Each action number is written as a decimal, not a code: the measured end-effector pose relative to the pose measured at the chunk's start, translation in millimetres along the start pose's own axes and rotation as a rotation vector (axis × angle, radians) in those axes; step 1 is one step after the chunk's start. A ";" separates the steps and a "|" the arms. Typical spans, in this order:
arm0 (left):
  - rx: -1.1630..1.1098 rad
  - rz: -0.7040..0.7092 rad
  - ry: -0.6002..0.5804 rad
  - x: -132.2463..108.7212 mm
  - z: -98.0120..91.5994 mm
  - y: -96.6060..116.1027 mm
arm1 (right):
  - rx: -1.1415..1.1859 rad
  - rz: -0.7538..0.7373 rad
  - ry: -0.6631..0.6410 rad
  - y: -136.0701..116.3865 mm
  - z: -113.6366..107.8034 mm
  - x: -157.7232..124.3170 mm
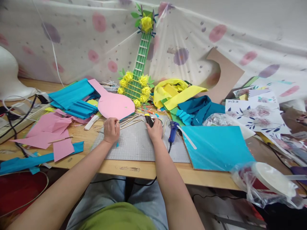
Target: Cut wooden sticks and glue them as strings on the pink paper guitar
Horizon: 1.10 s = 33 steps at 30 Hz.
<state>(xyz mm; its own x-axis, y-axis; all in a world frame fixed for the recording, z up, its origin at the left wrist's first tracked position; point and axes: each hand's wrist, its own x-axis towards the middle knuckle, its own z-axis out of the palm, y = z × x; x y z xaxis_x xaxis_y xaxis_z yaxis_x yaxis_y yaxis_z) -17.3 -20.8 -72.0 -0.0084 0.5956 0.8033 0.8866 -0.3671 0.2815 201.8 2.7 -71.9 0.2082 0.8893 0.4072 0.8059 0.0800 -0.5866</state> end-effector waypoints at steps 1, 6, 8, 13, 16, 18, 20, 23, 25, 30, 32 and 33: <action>-0.003 0.014 -0.019 0.1 0.6 0.0 | -0.012 0.050 0.028 0.3 1.0 0.1; -0.041 0.103 -0.219 1.7 0.7 4.4 | -0.105 0.093 0.050 -2.3 8.4 -2.1; -0.052 0.131 -0.322 2.1 0.6 8.3 | -0.155 0.079 0.054 -4.1 9.6 -3.4; -0.069 0.151 -0.518 3.5 2.2 13.4 | -0.284 0.014 -0.006 -11.5 5.1 -6.9; -0.071 0.120 -0.565 6.7 0.3 7.9 | -0.318 0.000 -0.085 -16.7 0.5 -9.4; -0.048 0.110 -0.596 9.7 -3.7 1.7 | -0.321 0.003 -0.114 -18.5 -1.2 -10.0; -0.001 0.114 -0.632 12.6 -9.3 -4.0 | -0.315 0.015 -0.112 -18.2 -1.1 -9.2; 0.088 0.130 -0.696 15.4 -17.5 -8.4 | -0.306 0.034 -0.096 -14.8 1.8 -5.1; 0.143 0.149 -0.728 16.4 -20.2 -9.2 | -0.301 0.048 -0.079 -11.7 4.9 -1.6; 0.221 0.193 -0.785 20.4 -15.0 -11.7 | -0.275 0.075 0.012 -4.8 12.1 3.8; 0.226 0.235 -0.805 23.4 -11.3 -10.4 | -0.250 0.062 0.028 -3.1 13.4 4.3; 0.226 0.254 -0.804 25.1 -9.6 -8.3 | -0.238 0.056 0.029 -2.5 13.8 4.3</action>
<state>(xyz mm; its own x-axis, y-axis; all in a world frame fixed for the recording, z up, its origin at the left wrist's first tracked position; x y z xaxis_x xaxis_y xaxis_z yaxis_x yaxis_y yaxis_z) -29.4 -9.6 -49.1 0.4549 0.8701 0.1895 0.8888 -0.4570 -0.0350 193.1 12.6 -78.4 0.2690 0.8760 0.4004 0.9000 -0.0805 -0.4284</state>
